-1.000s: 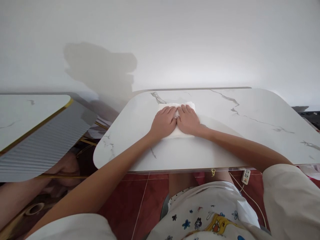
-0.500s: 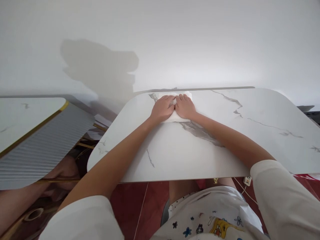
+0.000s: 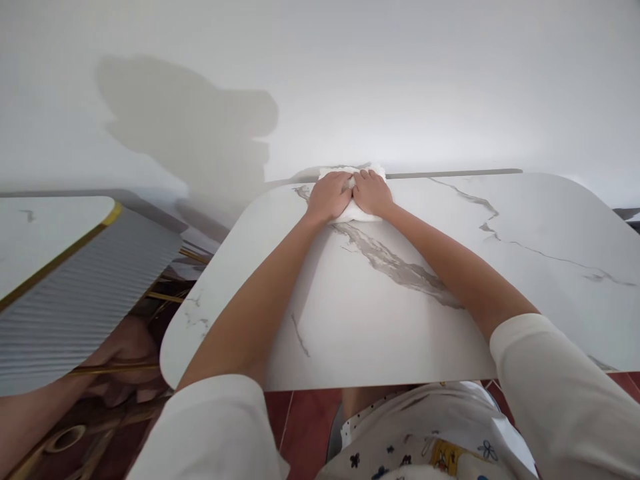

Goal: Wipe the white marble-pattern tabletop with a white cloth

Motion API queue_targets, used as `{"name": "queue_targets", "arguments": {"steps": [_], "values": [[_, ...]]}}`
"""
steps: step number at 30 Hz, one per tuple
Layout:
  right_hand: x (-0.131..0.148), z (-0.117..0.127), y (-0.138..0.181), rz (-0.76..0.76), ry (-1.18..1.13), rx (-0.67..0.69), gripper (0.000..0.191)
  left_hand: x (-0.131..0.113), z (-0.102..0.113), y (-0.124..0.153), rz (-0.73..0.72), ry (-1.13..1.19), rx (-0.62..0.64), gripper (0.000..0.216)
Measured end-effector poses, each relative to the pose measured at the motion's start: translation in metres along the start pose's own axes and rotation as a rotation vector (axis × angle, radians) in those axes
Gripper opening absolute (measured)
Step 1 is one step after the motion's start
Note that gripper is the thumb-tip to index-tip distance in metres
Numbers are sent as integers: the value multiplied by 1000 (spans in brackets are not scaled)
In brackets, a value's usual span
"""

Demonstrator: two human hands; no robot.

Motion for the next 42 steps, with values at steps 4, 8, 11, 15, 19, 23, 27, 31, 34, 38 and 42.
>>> {"name": "queue_targets", "arguments": {"steps": [4,8,11,15,19,23,27,31,34,38,42], "values": [[-7,-4,-14,-15,-2,-3,42,6,-6,-15,0,4,-3,47],[-12,-8,-21,-33,7,-21,41,9,-10,-23,-6,2,-8,45],[-22,-10,-21,-14,7,-42,41,3,-14,-27,-23,-10,-17,43],[-45,-5,-17,19,2,-60,40,-15,-22,-33,-38,-18,-22,41],[-56,2,-10,-3,36,-64,40,-27,-27,-35,-79,-4,-35,41],[-53,3,-2,-20,68,-85,43,-28,-25,-31,-119,9,-16,44],[-49,4,9,-22,74,-90,46,-32,-22,-21,-137,-5,-1,46],[-43,9,24,-23,95,-68,50,-40,-19,-6,-151,-37,-15,47],[-36,12,39,-12,104,-70,51,-47,-15,10,-160,-61,-9,46],[-24,14,61,1,106,-76,51,-58,-6,33,-157,-71,11,46],[-10,19,88,6,109,-75,49,-68,3,58,-144,-89,28,46]]}}
Point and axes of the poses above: each hand's wrist, its own y-axis away from the middle knuckle, its own z-axis out of the back of the hand, x = y × z, the point moved 1 cm from there along -y, towards the middle knuckle
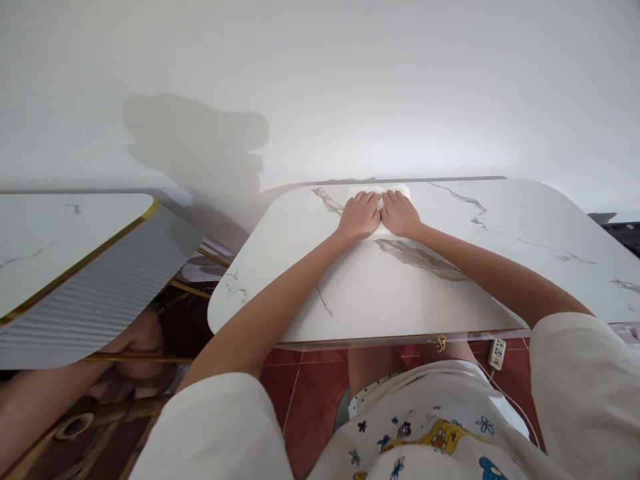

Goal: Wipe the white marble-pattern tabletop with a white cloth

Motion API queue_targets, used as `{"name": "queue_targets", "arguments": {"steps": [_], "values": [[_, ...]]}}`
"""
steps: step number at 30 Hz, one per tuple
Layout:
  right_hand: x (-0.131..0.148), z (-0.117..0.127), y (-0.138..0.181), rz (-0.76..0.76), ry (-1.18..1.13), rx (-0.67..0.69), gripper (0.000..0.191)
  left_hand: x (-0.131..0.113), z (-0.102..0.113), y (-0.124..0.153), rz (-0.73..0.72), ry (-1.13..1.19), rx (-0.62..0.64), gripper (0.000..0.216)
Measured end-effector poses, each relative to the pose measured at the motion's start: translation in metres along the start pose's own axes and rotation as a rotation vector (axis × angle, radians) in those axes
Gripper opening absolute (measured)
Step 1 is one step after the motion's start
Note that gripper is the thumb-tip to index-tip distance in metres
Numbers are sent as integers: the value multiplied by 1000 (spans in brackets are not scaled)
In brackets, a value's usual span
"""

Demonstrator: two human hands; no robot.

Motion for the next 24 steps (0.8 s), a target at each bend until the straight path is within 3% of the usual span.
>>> {"name": "queue_targets", "arguments": {"steps": [10,17,24], "values": [[44,29,74,-41,-8,58,54,-35,28,70,-1,0,22,50],[70,46,122,-46,-43,83,56,-59,43,119,92,2,105,54],[79,55,146,-6,-74,94,56,-73,48,144,123,10,95,55]]}}
Point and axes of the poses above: each hand's wrist, its own y-axis away from the middle knuckle, its own z-axis out of the back of the hand, x = y × z, the point moved 1 cm from there along -y, towards the middle knuckle
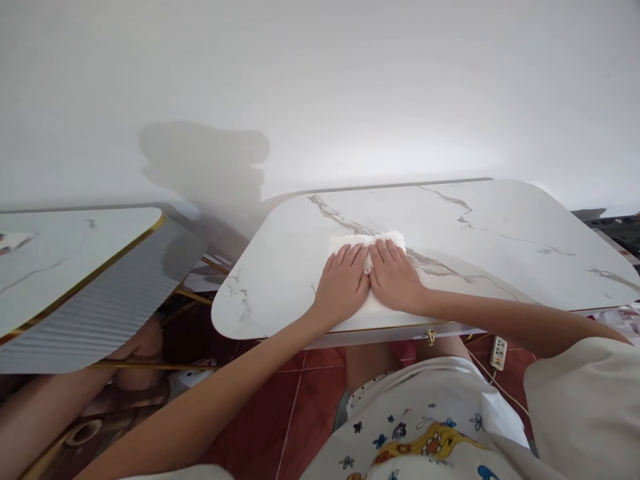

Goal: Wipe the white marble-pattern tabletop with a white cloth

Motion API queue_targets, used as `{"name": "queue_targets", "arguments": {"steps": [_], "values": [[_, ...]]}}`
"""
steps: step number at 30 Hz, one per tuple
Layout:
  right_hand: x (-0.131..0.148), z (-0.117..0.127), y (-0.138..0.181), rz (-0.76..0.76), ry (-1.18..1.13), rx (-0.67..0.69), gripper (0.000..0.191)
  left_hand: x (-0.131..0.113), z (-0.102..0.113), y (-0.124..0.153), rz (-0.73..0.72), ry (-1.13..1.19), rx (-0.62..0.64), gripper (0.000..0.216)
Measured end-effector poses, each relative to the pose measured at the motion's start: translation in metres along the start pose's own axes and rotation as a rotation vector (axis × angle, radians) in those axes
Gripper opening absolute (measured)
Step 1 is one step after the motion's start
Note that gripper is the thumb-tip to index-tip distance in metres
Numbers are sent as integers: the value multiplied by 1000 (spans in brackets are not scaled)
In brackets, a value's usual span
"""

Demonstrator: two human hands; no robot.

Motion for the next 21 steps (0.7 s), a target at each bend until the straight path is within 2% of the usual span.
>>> {"name": "queue_targets", "arguments": {"steps": [5,10,14,21], "values": [[-20,2,12,28,-18,-14,55,-22,-4,-1,-6,20,-32,54],[-38,2,6,7,14,-25,55,-33,-6,-20,-3,20,5,52],[-52,-1,-24,34,22,-41,54,-23,-7,-51,-28,36,-17,51],[-76,-11,-89,58,43,-59,49,9,-21,-113,-39,60,-58,49]]}}
Point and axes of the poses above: each hand's wrist, its own y-axis away from the middle knuckle, its own z-axis out of the back of the hand, x = y × z, the point moved 1 cm from there along -y, towards the middle knuckle
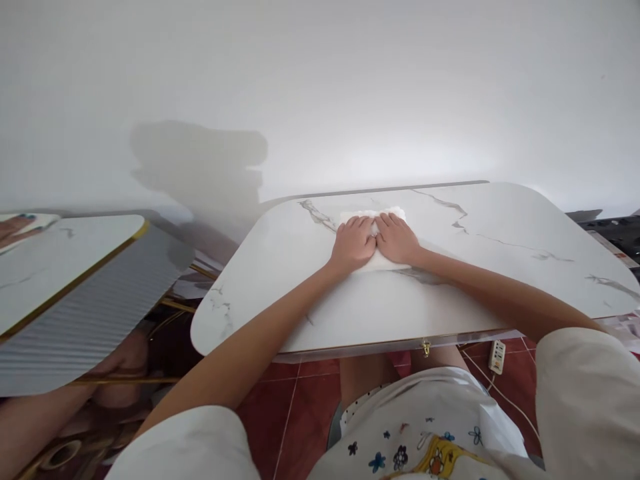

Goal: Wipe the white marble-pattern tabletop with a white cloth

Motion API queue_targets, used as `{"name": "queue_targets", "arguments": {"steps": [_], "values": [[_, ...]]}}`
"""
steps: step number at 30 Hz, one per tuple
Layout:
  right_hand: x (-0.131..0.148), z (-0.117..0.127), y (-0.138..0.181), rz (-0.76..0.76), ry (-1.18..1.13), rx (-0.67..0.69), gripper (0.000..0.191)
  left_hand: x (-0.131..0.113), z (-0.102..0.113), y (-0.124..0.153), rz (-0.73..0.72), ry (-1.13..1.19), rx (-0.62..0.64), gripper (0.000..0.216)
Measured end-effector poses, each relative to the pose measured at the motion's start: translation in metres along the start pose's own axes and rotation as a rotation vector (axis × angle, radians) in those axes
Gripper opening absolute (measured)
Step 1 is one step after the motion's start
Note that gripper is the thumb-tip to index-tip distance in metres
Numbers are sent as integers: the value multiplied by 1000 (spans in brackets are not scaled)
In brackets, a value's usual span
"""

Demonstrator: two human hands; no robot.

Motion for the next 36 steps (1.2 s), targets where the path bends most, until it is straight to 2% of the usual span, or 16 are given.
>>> {"name": "queue_targets", "arguments": {"steps": [10,22,30,36], "values": [[-30,-20,-79,-19,-49,4,45,47,-13,-66,-8,73,-46,50],[-51,-30,-131,-45,-48,23,38,75,-24,-116,39,91,-52,46],[-60,-37,-140,-24,-64,9,39,79,-30,-129,50,-14,-20,44],[-90,-32,-135,-34,-61,4,41,55,-41,-146,33,-53,6,39]]}}
Point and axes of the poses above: each hand's wrist, its own y-axis away from the middle knuckle, its own z-axis out of the back of the hand, x = y × z, the point moved 1 cm from there along -y, towards the middle knuckle
